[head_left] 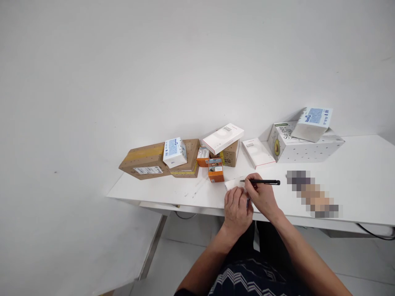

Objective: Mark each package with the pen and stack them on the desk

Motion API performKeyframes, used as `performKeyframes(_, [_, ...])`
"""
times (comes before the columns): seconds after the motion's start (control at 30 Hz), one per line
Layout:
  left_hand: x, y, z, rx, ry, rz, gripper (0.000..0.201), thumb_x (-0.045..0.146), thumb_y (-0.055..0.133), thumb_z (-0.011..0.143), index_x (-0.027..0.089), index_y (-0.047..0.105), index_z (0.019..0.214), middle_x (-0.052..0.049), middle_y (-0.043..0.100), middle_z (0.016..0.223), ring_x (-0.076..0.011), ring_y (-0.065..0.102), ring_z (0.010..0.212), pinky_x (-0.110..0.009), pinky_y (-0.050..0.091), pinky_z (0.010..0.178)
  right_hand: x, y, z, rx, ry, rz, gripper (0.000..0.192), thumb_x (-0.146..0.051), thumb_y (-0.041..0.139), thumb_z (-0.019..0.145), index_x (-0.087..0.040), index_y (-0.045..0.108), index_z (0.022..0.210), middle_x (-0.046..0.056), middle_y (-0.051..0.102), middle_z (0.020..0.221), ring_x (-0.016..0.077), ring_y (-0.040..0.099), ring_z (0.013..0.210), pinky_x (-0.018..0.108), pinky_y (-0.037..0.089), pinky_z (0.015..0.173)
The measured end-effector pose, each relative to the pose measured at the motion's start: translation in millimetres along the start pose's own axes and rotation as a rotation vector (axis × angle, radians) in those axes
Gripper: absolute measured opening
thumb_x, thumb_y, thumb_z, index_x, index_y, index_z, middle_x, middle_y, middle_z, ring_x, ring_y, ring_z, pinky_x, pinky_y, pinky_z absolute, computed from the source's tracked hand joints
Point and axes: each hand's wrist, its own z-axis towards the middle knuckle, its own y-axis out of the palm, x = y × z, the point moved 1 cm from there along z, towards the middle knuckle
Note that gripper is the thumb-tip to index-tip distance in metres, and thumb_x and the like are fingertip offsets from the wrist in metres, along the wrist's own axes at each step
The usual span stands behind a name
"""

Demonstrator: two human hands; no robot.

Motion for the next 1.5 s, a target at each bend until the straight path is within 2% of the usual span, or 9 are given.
performKeyframes(0.27, [1, -0.6, 0, -0.004, -0.004, 0.008, 0.034, 0.013, 0.052, 0.08, 0.013, 0.052, 0.114, -0.014, 0.064, 0.11, -0.0258, 0.058, 0.11, -0.044, 0.045, 0.097, 1, 1, -2, 0.006, 0.035, 0.078, 0.018, -0.038, 0.051, 0.086, -0.022, 0.051, 0.076, -0.004, 0.051, 0.057, 0.0116, 0.048, 0.047, 0.024, 0.042, 0.046])
performKeyframes(0.5, [1, -1.1, 1, -0.011, -0.005, 0.019, 0.028, 0.012, 0.056, 0.078, 0.014, 0.053, 0.105, -0.014, 0.064, 0.109, -0.0269, 0.057, 0.108, -0.046, 0.045, 0.096, 13, -11, -5, 0.286, 0.09, 0.282, 0.017, -0.039, 0.05, 0.089, -0.022, 0.05, 0.087, -0.005, 0.054, 0.059, 0.0106, 0.049, 0.042, 0.024, 0.042, 0.044])
performKeyframes(0.63, [1, 0.0, 0, -0.013, 0.004, 0.033, 0.03, 0.012, 0.057, 0.078, 0.014, 0.052, 0.107, -0.014, 0.064, 0.109, -0.0266, 0.056, 0.11, -0.046, 0.045, 0.097, 50, -31, -4, 0.345, -0.049, -0.156, 0.022, -0.031, 0.042, 0.091, -0.02, 0.056, 0.104, 0.006, 0.063, 0.085, 0.0176, 0.062, 0.071, 0.031, 0.05, 0.063])
performKeyframes(0.8, [0, 0.5, 0, -0.002, 0.012, 0.037, 0.028, 0.013, 0.056, 0.079, 0.015, 0.052, 0.107, -0.013, 0.064, 0.108, -0.0261, 0.057, 0.109, -0.046, 0.046, 0.096, 99, -39, -6, -0.04, -0.127, -0.988, 0.043, -0.01, 0.043, 0.082, -0.019, 0.056, 0.122, 0.017, 0.062, 0.118, 0.0328, 0.054, 0.105, 0.043, 0.048, 0.076])
performKeyframes(0.97, [-1, 1.1, 0, -0.011, 0.024, 0.047, 0.029, 0.011, 0.055, 0.079, 0.014, 0.051, 0.108, -0.015, 0.063, 0.109, -0.0269, 0.057, 0.11, -0.047, 0.046, 0.095, 113, -28, -11, -0.109, -0.109, -1.214, 0.05, -0.009, 0.044, 0.081, -0.023, 0.054, 0.128, 0.014, 0.061, 0.124, 0.0375, 0.046, 0.116, 0.048, 0.043, 0.083])
performKeyframes(1.1, [-2, 2.0, -1, -0.01, 0.036, 0.051, 0.031, 0.01, 0.056, 0.079, 0.013, 0.051, 0.109, -0.015, 0.063, 0.11, -0.0273, 0.056, 0.11, -0.048, 0.046, 0.095, 118, -42, -12, -0.098, 0.004, -1.177, 0.052, -0.011, 0.042, 0.084, -0.026, 0.052, 0.133, 0.013, 0.055, 0.132, 0.0369, 0.044, 0.119, 0.048, 0.042, 0.085])
performKeyframes(1.2, [-1, 2.4, -1, -0.009, 0.046, 0.063, 0.032, 0.009, 0.058, 0.078, 0.012, 0.051, 0.109, -0.015, 0.063, 0.11, -0.0277, 0.055, 0.11, -0.048, 0.046, 0.095, 126, -75, -15, 0.053, 0.201, -1.134, 0.047, -0.031, 0.044, 0.089, -0.025, 0.049, 0.135, 0.017, 0.048, 0.136, 0.0396, 0.04, 0.121, 0.053, 0.04, 0.087])
performKeyframes(1.37, [-1, 3.2, -1, 0.008, 0.041, 0.061, 0.033, 0.01, 0.058, 0.078, 0.012, 0.051, 0.11, -0.016, 0.063, 0.11, -0.0278, 0.055, 0.111, -0.048, 0.046, 0.095, 147, -133, -27, 0.167, 0.597, -1.016, 0.075, -0.066, 0.048, 0.078, -0.021, 0.043, 0.138, 0.021, 0.038, 0.141, 0.0467, 0.032, 0.126, 0.059, 0.033, 0.091])
performKeyframes(1.5, [-1, 5.0, -2, 0.006, 0.045, 0.054, 0.034, 0.01, 0.059, 0.078, 0.012, 0.05, 0.111, -0.016, 0.062, 0.11, -0.0282, 0.055, 0.112, -0.049, 0.045, 0.095, 150, -143, -30, 0.118, 0.604, -0.942, 0.07, -0.064, 0.042, 0.079, -0.02, 0.046, 0.133, 0.014, 0.045, 0.139, 0.041, 0.033, 0.125, 0.056, 0.031, 0.096])
